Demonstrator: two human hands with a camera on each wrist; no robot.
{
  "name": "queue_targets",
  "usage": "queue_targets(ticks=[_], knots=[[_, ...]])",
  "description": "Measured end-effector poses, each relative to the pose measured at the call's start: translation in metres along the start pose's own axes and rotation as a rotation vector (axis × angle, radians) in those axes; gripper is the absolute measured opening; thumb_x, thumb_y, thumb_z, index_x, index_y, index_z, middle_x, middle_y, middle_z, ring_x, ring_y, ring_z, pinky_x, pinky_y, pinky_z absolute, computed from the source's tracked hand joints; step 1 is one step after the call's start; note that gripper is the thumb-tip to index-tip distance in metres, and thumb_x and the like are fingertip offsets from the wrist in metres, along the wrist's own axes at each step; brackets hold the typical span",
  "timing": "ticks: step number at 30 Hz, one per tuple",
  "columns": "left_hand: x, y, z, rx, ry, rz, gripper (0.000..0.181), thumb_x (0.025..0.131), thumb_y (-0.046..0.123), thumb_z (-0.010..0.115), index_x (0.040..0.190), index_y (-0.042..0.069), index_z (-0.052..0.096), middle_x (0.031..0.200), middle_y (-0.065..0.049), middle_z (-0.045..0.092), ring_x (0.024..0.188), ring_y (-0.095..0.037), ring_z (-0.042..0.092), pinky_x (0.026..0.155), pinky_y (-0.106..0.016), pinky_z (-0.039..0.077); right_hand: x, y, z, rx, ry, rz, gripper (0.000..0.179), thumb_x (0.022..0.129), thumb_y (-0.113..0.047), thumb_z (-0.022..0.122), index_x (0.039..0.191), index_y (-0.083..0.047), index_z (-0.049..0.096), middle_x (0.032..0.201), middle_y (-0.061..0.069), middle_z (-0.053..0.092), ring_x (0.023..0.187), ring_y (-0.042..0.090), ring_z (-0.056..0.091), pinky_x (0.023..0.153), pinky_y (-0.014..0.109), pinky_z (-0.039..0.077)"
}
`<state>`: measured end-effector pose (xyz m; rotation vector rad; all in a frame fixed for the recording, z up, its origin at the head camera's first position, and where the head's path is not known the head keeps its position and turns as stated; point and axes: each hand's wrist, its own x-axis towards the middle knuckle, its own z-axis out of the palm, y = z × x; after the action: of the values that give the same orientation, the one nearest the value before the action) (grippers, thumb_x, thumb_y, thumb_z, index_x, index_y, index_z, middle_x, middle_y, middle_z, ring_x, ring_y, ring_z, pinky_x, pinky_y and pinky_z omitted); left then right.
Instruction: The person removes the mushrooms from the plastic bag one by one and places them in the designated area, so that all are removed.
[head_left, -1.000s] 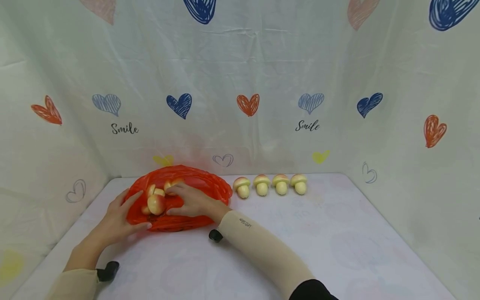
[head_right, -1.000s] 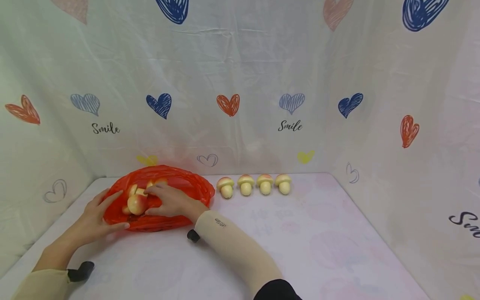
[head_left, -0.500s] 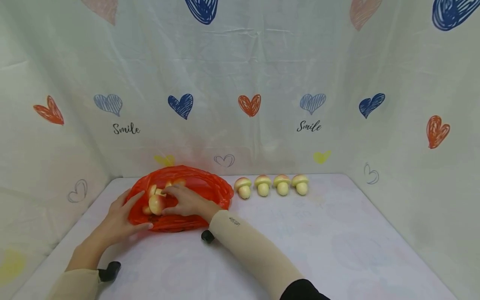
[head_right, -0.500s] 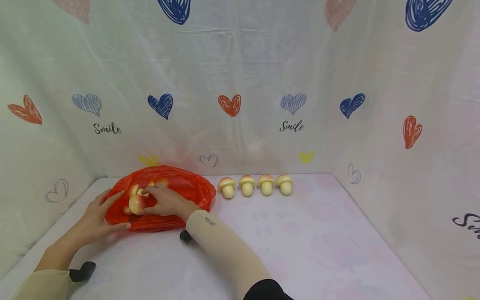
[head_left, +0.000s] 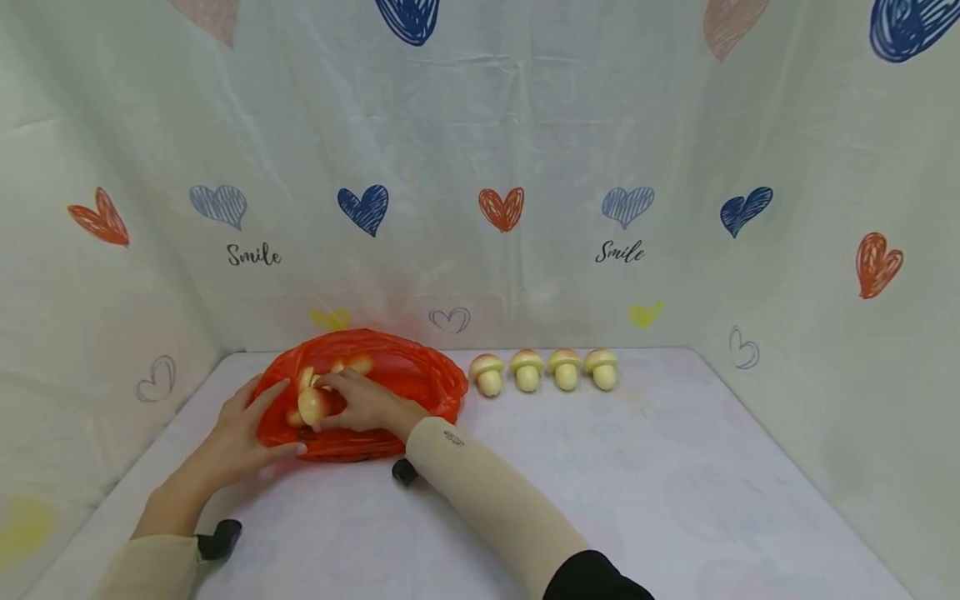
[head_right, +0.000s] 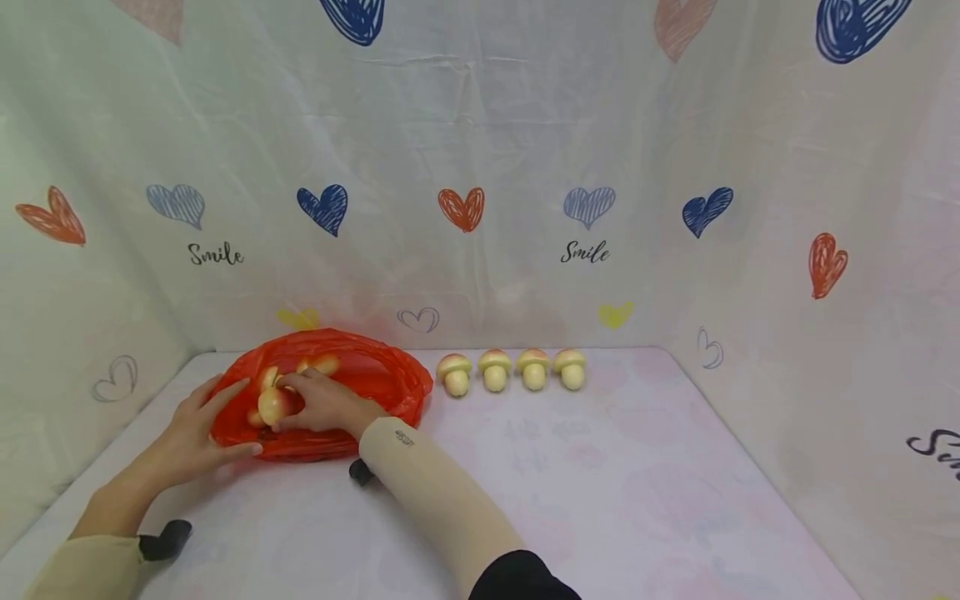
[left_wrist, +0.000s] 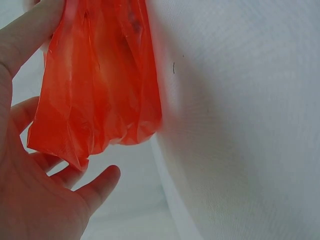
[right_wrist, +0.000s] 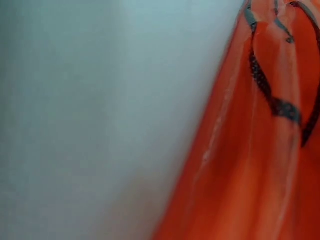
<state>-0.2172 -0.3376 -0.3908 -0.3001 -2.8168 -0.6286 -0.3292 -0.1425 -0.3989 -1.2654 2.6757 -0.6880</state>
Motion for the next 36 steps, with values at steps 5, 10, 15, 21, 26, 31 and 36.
queue_targets(ticks=[5,10,15,21,26,31,36], knots=[[-0.001,0.000,-0.001,-0.005,0.006,0.005,0.099,0.072,0.044,0.081,0.147,0.005,0.029,0.146,-0.035,0.014,0.126,-0.058,0.019,0.088,-0.078,0.029,0.005,-0.001,0.001,0.014,-0.019,0.010,0.074,0.080,-0.056,0.067,0.144,-0.034,0.037,0.144,-0.015,0.038,0.128,0.004,0.040,0.105,0.028,0.038],[0.000,0.001,-0.001,-0.017,0.020,0.022,0.098,0.070,0.042,0.082,0.145,0.004,0.032,0.146,-0.035,0.016,0.125,-0.058,0.021,0.089,-0.078,0.028,0.010,-0.001,0.002,0.018,-0.011,0.015,0.071,0.080,-0.054,0.068,0.142,-0.036,0.039,0.141,-0.011,0.040,0.122,0.004,0.042,0.102,0.027,0.041],[0.001,0.002,-0.001,-0.016,0.038,0.034,0.096,0.070,0.039,0.083,0.144,0.004,0.033,0.145,-0.035,0.017,0.125,-0.059,0.022,0.090,-0.078,0.027,0.013,-0.002,0.003,0.026,-0.007,0.003,0.065,0.081,-0.052,0.067,0.139,-0.035,0.044,0.136,-0.012,0.044,0.120,0.003,0.042,0.100,0.024,0.041],[0.000,0.002,-0.001,-0.019,0.015,0.006,0.098,0.070,0.041,0.082,0.146,0.006,0.031,0.147,-0.034,0.015,0.126,-0.058,0.020,0.090,-0.077,0.028,0.013,-0.003,0.003,0.055,-0.010,0.000,0.064,0.083,-0.048,0.069,0.140,-0.032,0.043,0.133,-0.015,0.048,0.118,0.002,0.045,0.100,0.024,0.042],[0.000,0.002,0.000,-0.009,0.005,-0.005,0.098,0.070,0.042,0.082,0.146,0.006,0.031,0.147,-0.034,0.014,0.126,-0.057,0.020,0.089,-0.077,0.030,0.010,-0.001,0.003,0.097,-0.012,0.003,0.064,0.084,-0.042,0.070,0.140,-0.031,0.043,0.132,-0.017,0.049,0.115,0.001,0.047,0.100,0.023,0.041],[-0.001,0.003,0.000,-0.007,-0.006,-0.017,0.100,0.070,0.043,0.082,0.147,0.005,0.030,0.147,-0.033,0.013,0.127,-0.057,0.020,0.089,-0.077,0.030,0.006,0.003,0.000,0.093,-0.011,-0.029,0.060,0.085,-0.040,0.071,0.138,-0.029,0.045,0.131,-0.015,0.050,0.114,0.001,0.047,0.099,0.021,0.040],[0.001,0.004,0.000,-0.015,-0.003,-0.010,0.099,0.070,0.043,0.082,0.147,0.006,0.030,0.147,-0.033,0.013,0.127,-0.057,0.019,0.090,-0.077,0.029,0.000,0.014,-0.005,0.076,-0.011,-0.070,0.056,0.085,-0.040,0.071,0.134,-0.027,0.048,0.133,-0.013,0.048,0.117,0.002,0.044,0.102,0.020,0.037]])
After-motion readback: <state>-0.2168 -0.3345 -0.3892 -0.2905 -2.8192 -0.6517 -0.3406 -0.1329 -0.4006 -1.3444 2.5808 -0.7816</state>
